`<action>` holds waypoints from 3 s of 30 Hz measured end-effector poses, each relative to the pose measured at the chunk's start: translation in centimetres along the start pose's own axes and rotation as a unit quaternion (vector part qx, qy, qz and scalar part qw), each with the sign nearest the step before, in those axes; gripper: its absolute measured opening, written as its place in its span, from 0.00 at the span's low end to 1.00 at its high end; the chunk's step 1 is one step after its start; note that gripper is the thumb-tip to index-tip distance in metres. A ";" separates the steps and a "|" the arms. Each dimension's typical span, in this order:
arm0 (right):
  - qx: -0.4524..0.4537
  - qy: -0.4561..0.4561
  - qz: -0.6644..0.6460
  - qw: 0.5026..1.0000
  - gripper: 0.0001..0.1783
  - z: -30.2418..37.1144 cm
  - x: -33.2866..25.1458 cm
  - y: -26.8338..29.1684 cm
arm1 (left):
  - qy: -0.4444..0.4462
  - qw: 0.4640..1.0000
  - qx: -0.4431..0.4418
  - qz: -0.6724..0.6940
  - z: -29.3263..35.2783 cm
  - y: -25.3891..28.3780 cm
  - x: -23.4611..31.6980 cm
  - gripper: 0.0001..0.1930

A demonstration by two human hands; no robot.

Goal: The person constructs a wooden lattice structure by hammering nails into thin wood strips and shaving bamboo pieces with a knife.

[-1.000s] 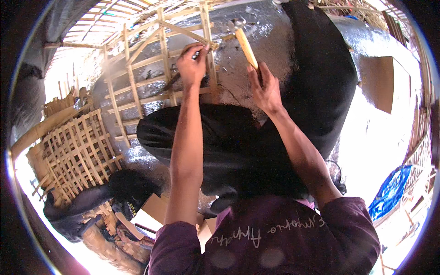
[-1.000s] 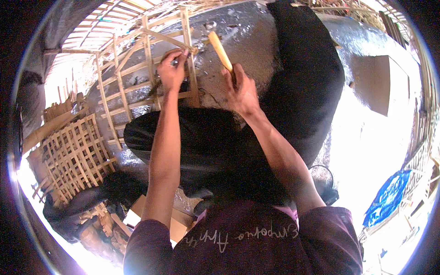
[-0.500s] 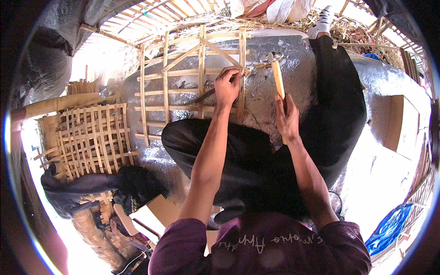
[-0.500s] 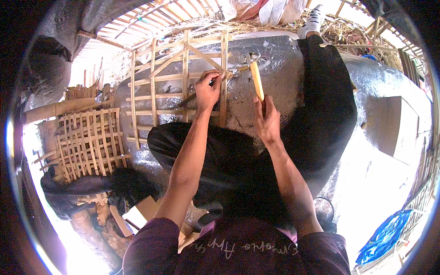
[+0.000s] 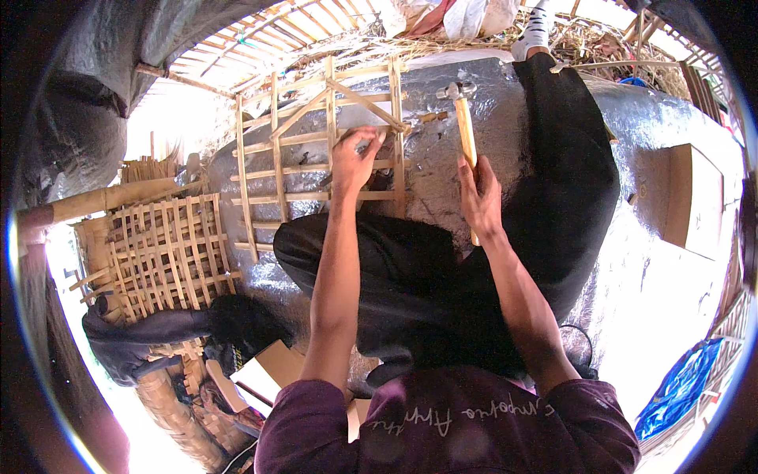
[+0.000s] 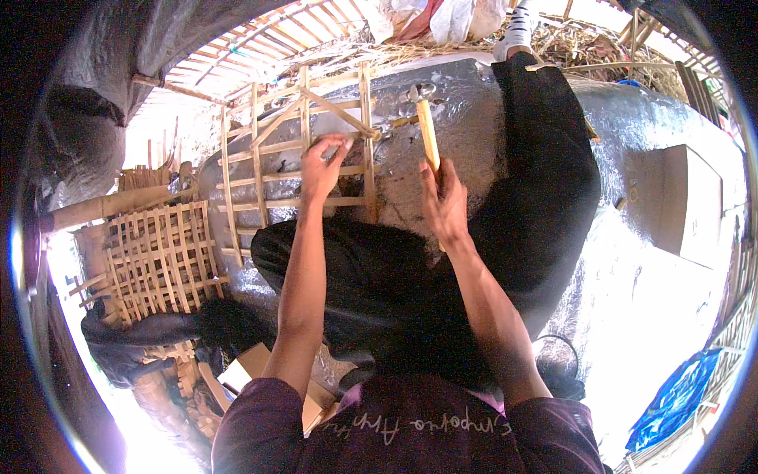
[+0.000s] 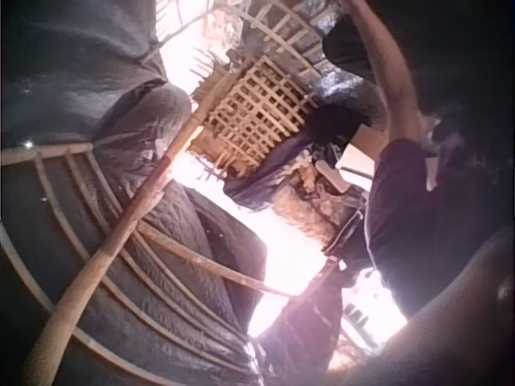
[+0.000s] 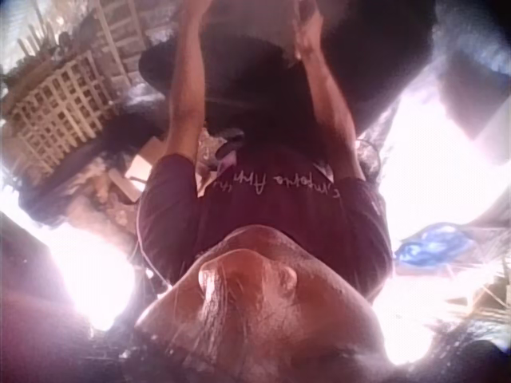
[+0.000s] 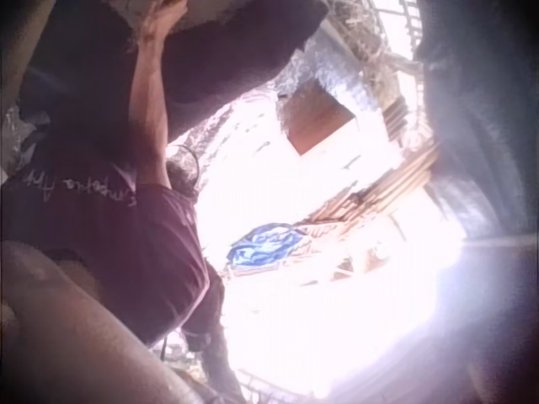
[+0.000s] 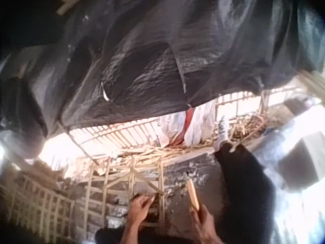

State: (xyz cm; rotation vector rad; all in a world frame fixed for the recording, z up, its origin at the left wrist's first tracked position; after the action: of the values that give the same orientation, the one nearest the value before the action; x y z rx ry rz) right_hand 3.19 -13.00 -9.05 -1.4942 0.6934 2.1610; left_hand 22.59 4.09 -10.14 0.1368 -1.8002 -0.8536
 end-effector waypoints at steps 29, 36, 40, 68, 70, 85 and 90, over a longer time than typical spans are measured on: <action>-0.025 -0.020 -0.044 0.999 0.26 0.1 -0.1 -0.4 | -0.163 0.932 0.007 -0.324 3.8 -1.3 0.2 0.03; -0.026 -0.042 -0.037 0.998 0.26 0.2 -0.4 -0.3 | -0.150 0.953 0.005 -0.264 4.9 -1.2 1.2 0.05; -0.029 -0.036 -0.038 0.998 0.26 -0.1 0.2 -0.5 | -0.075 0.985 -0.007 -0.152 4.7 -1.1 -0.1 0.05; -0.039 0.037 0.027 0.998 0.12 -0.5 2.0 -1.9 | -0.105 0.940 -0.245 -0.211 1.1 1.2 -0.2 0.07; -0.058 0.074 0.052 0.994 0.12 -0.5 2.9 -1.8 | -0.101 0.962 -0.189 -0.170 2.1 1.3 0.5 0.07; -0.064 0.154 0.150 0.975 0.11 -0.1 3.6 -3.4 | 0.088 0.949 0.007 -0.302 11.0 -0.7 1.8 0.12; -0.059 0.167 0.171 0.969 0.12 0.0 3.1 -3.7 | 0.099 0.953 0.001 -0.286 11.6 -1.1 -0.9 0.14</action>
State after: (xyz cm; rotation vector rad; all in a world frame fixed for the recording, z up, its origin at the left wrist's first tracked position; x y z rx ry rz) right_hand 4.38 -9.86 -12.61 -1.9520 1.0166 2.2474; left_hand 12.66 9.28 -13.33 0.7487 -1.5851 -1.1938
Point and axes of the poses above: each hand's wrist, its own z-axis away from the middle knuckle, its own y-axis out of the back of the hand, x = y × z, the point moved 3 cm from there along -z, towards the middle knuckle
